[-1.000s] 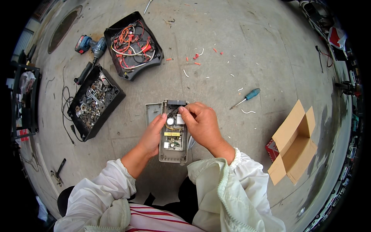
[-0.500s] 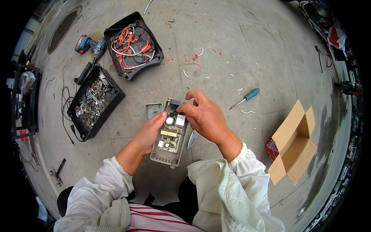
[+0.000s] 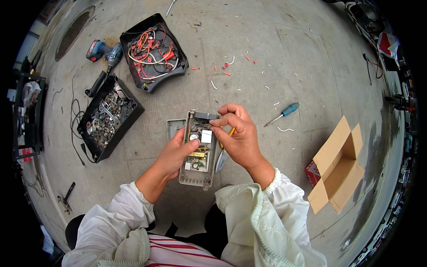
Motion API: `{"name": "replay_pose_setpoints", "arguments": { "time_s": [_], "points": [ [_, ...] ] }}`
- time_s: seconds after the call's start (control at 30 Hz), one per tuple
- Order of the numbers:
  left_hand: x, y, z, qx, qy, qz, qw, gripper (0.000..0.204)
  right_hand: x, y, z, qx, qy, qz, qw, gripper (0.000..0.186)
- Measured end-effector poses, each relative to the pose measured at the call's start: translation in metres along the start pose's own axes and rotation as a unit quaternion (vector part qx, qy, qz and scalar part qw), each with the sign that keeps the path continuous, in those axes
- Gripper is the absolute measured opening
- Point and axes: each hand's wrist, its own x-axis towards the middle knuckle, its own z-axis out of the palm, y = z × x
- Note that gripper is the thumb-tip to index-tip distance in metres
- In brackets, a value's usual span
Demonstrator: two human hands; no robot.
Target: The person uses scissors to pry open a gray plastic electrical box, then removes the internal circuit board and components. They use a screwdriver to adjust parts on the board and handle wires and small parts while working on the ground.
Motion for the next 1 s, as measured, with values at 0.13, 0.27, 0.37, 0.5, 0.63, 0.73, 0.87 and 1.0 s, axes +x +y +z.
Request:
{"name": "replay_pose_setpoints", "arguments": {
  "time_s": [0.13,0.27,0.37,0.5,0.63,0.73,0.87,1.0],
  "points": [
    [0.000,-0.002,0.000,0.044,0.021,0.022,0.999,0.076,0.002,-0.008,-0.002,-0.020,-0.015,0.006,1.000,0.018],
    [0.000,-0.001,0.001,0.055,0.022,0.039,0.998,0.081,0.002,-0.016,-0.003,-0.078,-0.025,-0.008,0.997,0.020],
    [0.000,-0.001,0.001,0.056,0.024,0.050,0.997,0.081,0.004,-0.026,-0.003,-0.132,-0.023,-0.043,0.990,0.021],
    [0.000,-0.003,0.001,0.053,0.018,0.046,0.997,0.077,0.005,-0.024,-0.002,-0.195,-0.021,-0.093,0.976,0.021],
    [-0.003,0.001,-0.001,-0.009,-0.013,0.021,1.000,0.062,0.008,-0.020,0.000,-0.193,-0.011,-0.114,0.974,0.021],
    [-0.002,0.001,-0.006,-0.080,-0.037,0.007,0.996,0.053,0.014,-0.018,0.001,-0.173,-0.026,-0.123,0.977,0.022],
    [0.001,-0.001,-0.004,-0.095,-0.034,-0.010,0.995,0.038,0.019,-0.010,-0.006,-0.134,-0.087,-0.081,0.984,0.025],
    [0.000,-0.001,-0.003,-0.077,-0.021,-0.018,0.997,0.034,0.019,-0.006,-0.003,-0.152,-0.105,-0.063,0.981,0.024]
  ]
}}
